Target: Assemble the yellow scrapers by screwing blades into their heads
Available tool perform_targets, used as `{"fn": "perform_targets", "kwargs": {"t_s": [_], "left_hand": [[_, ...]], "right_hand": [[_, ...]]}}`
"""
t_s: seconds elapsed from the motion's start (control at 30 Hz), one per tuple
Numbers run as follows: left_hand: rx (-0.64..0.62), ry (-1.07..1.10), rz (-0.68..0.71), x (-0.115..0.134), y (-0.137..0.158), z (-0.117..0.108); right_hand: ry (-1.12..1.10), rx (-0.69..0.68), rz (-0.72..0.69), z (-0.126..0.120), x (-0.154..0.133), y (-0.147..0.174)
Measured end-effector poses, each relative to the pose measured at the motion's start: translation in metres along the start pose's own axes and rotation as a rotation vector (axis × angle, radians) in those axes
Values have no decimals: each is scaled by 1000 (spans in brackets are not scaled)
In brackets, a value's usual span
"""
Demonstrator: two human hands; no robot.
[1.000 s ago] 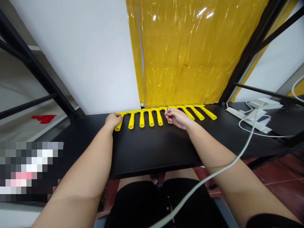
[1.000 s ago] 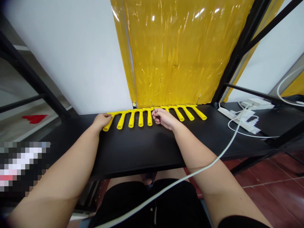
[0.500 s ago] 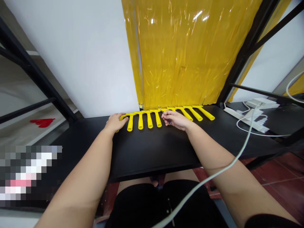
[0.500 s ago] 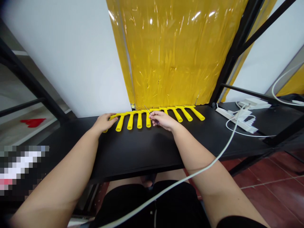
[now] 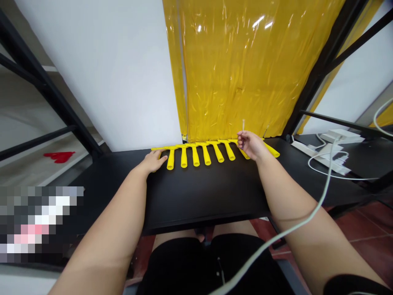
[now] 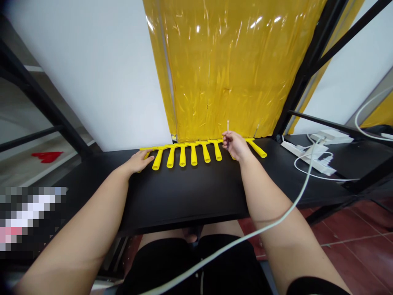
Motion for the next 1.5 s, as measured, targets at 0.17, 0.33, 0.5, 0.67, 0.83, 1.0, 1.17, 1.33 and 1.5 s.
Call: {"fn": "perform_targets", "kwargs": {"t_s": [0.17,0.33,0.5,0.67,0.83,1.0,1.17,1.33,1.5], "left_hand": [[-52,-342,104,6,6,9],[-95,-619,100,8,10,16],[-146,-621,76,2,6,18],[-116,-636,116,6,7,16],[-145,-676,116,12,11,19],[-165,-776,158,10,11,20],[-202,-873,282,6,11,21],[-201,-861,390,5,14,19],[-168,-867,338,5,20,12]], "right_hand": [[634,317,-201,-78,-22,-22],[1237,451,-341,-163,-44,-6],[1255,498,-154,-206,-38,9],[1321,359,-104,-201,-21,-3],[1482,224,-72,-203,-5,-13],[1595,196,14,-203,2,-14],[1658,171,158,-201,7,-14],[1680,151,251,-203,14,-14],[1699,125,284,-206,20,-16]]}}
Point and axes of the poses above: each hand's wrist, its own y-axis away from the middle knuckle, its own z-axis out of the palm, x = y × z, the point moved 7 cm from there along -y, towards the middle knuckle, and after that the axes turned 11 degrees about -z, right-handed, at the moved point
